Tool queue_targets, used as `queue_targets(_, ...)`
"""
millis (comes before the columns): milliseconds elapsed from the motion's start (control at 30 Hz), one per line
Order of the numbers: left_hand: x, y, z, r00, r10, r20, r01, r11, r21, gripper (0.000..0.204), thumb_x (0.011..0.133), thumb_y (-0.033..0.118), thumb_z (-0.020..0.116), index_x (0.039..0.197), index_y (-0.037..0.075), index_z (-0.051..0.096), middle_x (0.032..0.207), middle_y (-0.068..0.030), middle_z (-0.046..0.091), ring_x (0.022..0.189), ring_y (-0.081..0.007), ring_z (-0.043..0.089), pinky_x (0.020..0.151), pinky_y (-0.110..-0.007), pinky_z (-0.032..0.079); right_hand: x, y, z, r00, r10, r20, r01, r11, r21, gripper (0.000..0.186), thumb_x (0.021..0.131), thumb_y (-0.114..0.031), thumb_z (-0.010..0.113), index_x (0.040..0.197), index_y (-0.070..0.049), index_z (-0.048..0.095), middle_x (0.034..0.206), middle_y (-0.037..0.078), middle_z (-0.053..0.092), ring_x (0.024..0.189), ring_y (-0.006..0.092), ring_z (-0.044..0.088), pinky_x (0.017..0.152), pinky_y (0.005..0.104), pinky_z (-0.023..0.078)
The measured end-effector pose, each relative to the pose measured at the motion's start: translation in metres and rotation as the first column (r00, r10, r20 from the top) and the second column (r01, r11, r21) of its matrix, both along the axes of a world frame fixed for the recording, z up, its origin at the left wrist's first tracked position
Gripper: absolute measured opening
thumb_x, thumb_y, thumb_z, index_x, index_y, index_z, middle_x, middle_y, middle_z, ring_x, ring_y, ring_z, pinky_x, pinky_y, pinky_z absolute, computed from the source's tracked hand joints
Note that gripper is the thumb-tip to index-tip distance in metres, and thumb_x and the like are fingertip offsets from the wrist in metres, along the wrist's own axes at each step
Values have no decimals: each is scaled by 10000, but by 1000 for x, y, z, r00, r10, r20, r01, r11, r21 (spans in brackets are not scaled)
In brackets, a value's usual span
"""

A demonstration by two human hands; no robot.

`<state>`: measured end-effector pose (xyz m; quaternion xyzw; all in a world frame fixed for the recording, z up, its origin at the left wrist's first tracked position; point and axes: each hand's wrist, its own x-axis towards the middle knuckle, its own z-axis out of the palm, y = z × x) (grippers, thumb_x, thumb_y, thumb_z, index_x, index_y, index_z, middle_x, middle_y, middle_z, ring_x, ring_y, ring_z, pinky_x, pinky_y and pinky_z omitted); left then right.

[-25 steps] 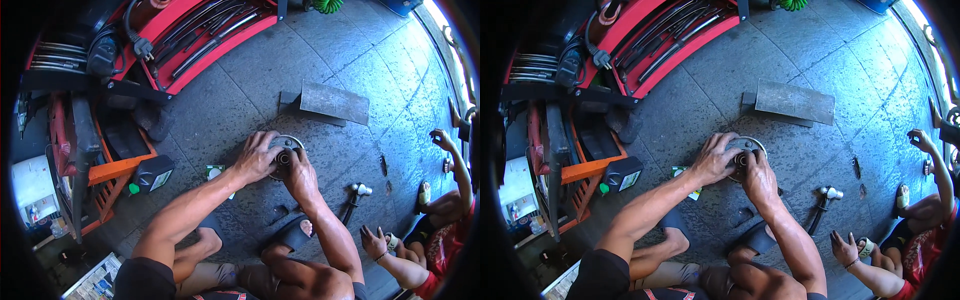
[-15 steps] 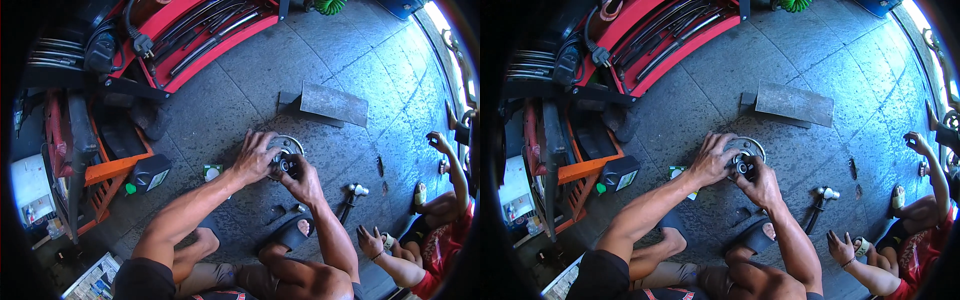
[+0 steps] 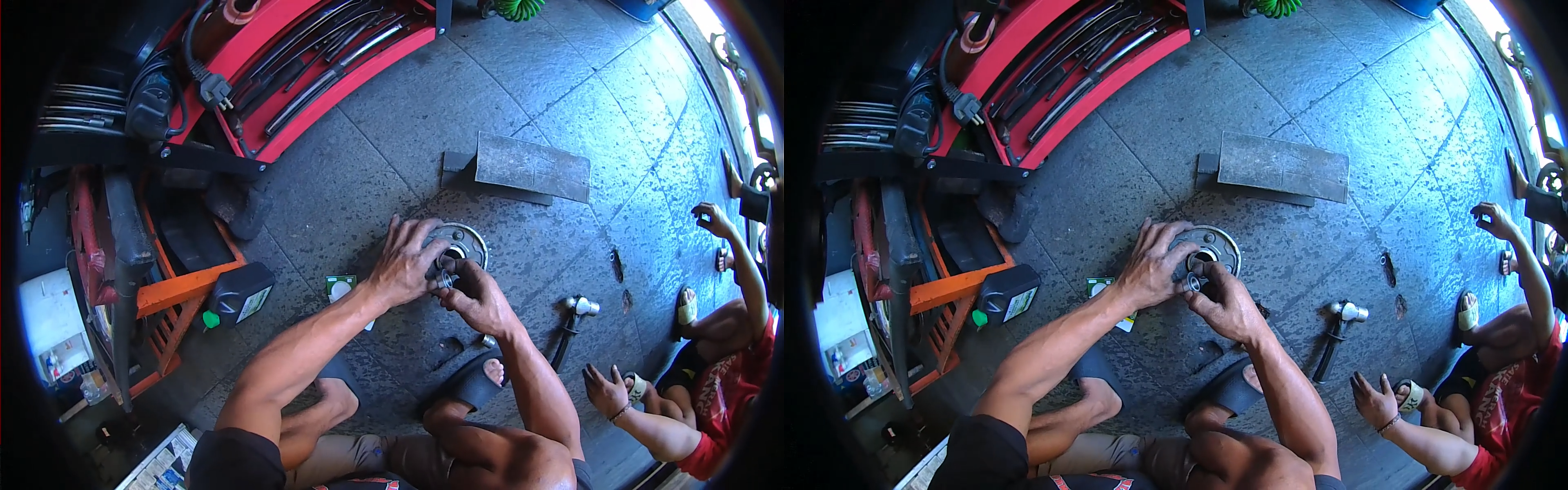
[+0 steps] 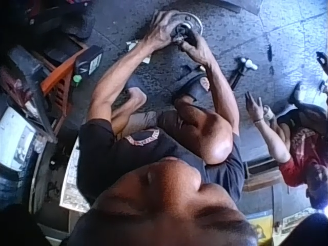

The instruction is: The recorder is replacing or repairing bearings and seals within a motorcycle component, using a hammer and various tools at a service bay station.

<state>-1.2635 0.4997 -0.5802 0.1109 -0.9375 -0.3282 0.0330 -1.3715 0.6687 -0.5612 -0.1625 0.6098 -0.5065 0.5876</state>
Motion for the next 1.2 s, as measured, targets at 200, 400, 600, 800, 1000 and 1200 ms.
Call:
queue_targets(200, -1, 1, 3, 999, -21, 48, 23, 999, -42, 534, 686, 198, 848, 1176, 109, 657, 1415, -137, 457, 1322, -379, 421, 1160, -666, 220, -11, 3, 8, 1000, -15, 27, 15, 1000, 0, 496, 886, -127, 703, 1299, 58, 501, 1034, 125, 639, 923, 177, 631, 825, 347, 520)
queue_targets(400, -3, 7, 8, 997, 2, 81, 4, 997, -71, 488, 702, 190, 836, 1144, 89, 656, 1399, -140, 464, 1327, -374, 420, 1153, -708, 186, -15, -4, 11, 680, 89, -727, -19, 994, 104, 517, 781, -86, 766, 1227, 16, 526, 1113, 275, 588, 943, 473, 642, 792, 493, 540)
queue_targets(600, -5, 9, 11, 997, 6, 78, 2, 994, -109, 470, 710, 192, 826, 1136, 90, 655, 1389, -141, 472, 1326, -369, 418, 1149, -721, 171, -3, -10, 2, 581, 116, -805, -70, 993, 92, 487, 796, -105, 764, 1226, -18, 552, 1127, 254, 556, 980, 480, 619, 818, 514, 536)
queue_targets(800, -4, 10, 11, 997, -17, 78, 26, 993, -119, 470, 721, 176, 810, 1152, 72, 652, 1369, -129, 489, 1320, -356, 421, 1163, -706, 153, 1, -10, 2, 609, 106, -786, -6, 992, 128, 436, 853, -117, 722, 1264, -38, 602, 1146, 244, 587, 989, 471, 638, 837, 508, 540)
queue_targets(1000, -3, 13, 7, 999, 2, 48, 3, 994, -109, 440, 743, 142, 784, 1163, 85, 663, 1306, -83, 541, 1305, -320, 441, 1169, -694, 156, 2, -7, -2, 628, 68, -775, 17, 995, 100, 443, 838, -123, 738, 1253, -22, 620, 1227, 255, 566, 1005, 470, 642, 843, 505, 543)
queue_targets(1200, -2, 14, 7, 998, 21, 62, -14, 994, -105, 409, 761, 130, 770, 1159, 98, 680, 1261, -51, 569, 1289, -295, 459, 1172, -682, 168, -3, -9, 5, 627, 45, -778, 19, 997, 74, 365, 841, -91, 713, 1199, -36, 664, 1156, 263, 601, 978, 465, 651, 824, 498, 547)
